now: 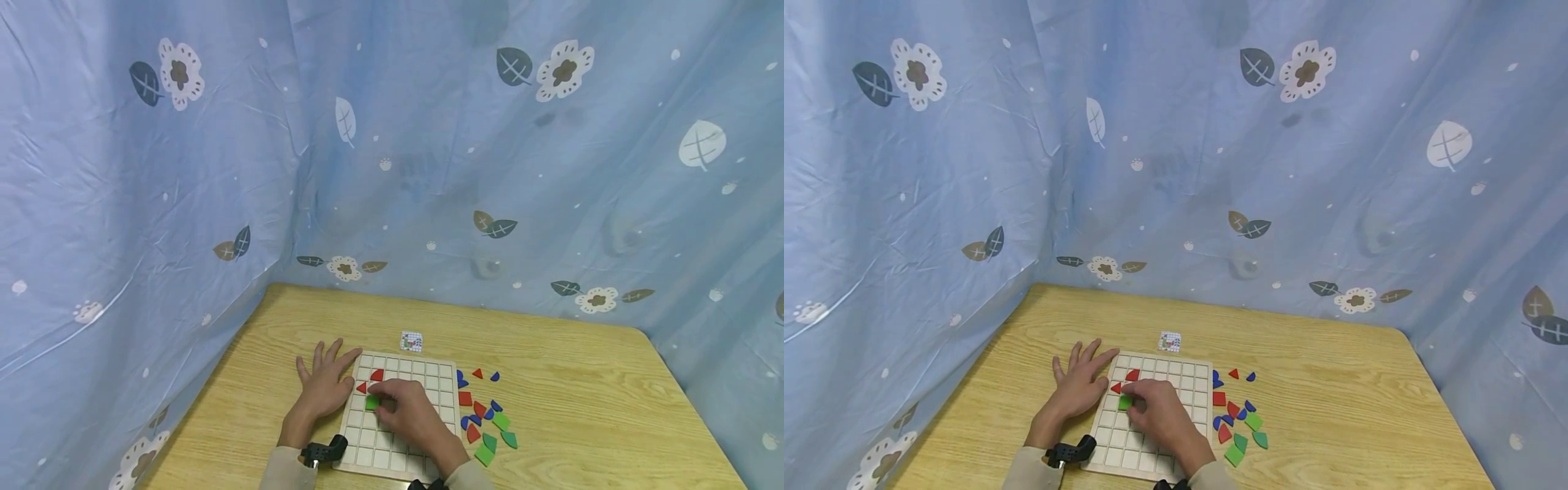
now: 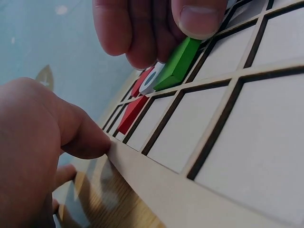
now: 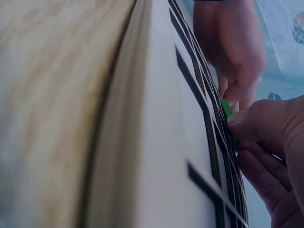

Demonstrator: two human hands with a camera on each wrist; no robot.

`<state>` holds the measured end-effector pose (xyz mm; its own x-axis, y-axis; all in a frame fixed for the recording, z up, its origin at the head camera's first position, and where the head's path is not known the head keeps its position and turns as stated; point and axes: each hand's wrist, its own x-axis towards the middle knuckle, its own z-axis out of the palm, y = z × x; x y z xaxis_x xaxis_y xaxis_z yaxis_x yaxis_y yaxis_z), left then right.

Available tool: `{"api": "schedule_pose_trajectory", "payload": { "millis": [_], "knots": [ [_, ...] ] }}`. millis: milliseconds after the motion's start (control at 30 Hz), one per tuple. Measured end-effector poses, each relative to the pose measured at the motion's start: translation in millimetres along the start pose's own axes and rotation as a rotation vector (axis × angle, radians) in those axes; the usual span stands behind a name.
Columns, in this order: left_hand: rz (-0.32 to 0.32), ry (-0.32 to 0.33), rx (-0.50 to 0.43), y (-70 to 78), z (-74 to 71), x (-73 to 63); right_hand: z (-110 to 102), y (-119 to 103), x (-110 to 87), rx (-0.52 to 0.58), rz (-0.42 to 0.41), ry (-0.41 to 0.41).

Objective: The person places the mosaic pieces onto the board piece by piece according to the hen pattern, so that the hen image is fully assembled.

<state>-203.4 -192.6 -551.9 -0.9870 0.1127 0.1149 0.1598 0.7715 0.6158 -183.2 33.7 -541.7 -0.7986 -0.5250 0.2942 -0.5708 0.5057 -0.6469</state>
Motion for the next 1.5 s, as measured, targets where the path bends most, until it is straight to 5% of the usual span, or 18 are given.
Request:
{"api": "schedule_pose_trajectory", "payload": {
  "millis": [367, 967, 1133, 1333, 1500],
  "knots": [
    [0.011, -0.002, -0.010, 1.3, -0.3, -1.1, -1, -7, -1.0, -0.107, -0.010, 0.008],
    [0.015, -0.001, -0.008, 0.7, -2.0, -0.6, 2, -5, -5.8, -0.039, 0.010, 0.072],
    [0.013, 0.002, -0.011, 1.9, -1.5, -1.5, -9, 0, -18.5, 0.073, 0.000, 0.089],
    [0.011, -0.001, -0.024, 2.3, -1.4, -2.1, -35, 14, -45.5, 0.269, 0.104, 0.033],
    [0.010, 0.002, -0.022, 1.1, -0.9, -2.5, -61, 29, -74.3, 0.316, 0.124, 0.033]
  ]
}}
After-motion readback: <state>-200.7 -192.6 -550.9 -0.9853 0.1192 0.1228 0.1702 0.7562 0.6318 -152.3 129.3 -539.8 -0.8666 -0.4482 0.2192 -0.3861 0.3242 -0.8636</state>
